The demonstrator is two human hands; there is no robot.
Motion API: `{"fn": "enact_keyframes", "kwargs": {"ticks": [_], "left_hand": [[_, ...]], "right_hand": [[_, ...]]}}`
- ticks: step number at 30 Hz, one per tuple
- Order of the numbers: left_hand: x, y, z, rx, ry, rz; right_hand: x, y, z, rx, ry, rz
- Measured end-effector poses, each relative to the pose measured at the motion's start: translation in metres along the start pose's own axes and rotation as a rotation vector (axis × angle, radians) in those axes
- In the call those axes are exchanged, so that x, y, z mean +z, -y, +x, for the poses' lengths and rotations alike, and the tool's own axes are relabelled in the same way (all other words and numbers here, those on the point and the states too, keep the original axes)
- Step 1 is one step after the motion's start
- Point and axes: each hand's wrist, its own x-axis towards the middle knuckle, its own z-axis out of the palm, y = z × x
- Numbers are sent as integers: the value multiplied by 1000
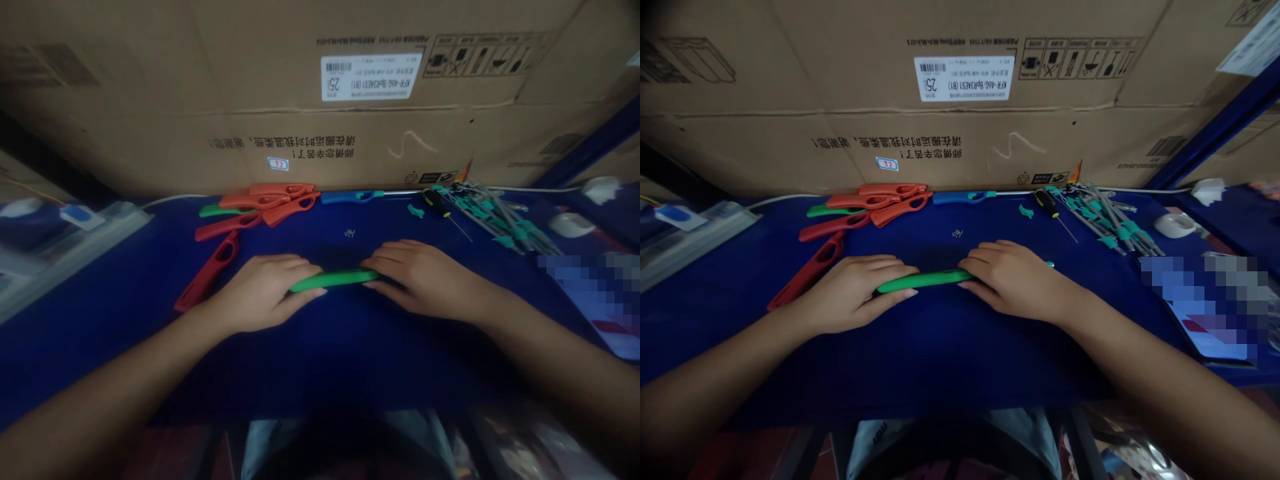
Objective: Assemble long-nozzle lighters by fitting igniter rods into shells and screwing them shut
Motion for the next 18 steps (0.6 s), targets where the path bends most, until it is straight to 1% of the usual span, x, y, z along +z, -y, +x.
{"fn": "enact_keyframes", "kwargs": {"ticks": [6,8,13,18], "left_hand": [[-2,2,-1,-8,-24,-35],[-2,3,-2,-9,-21,-24],[2,4,-1,-5,0,22],[11,-2,-1,-22,-31,105]], "right_hand": [[4,-2,-1,7,-114,-20],[6,-1,-2,19,-129,-11],[7,3,-1,35,-106,-32],[13,15,3,5,-91,-64]]}}
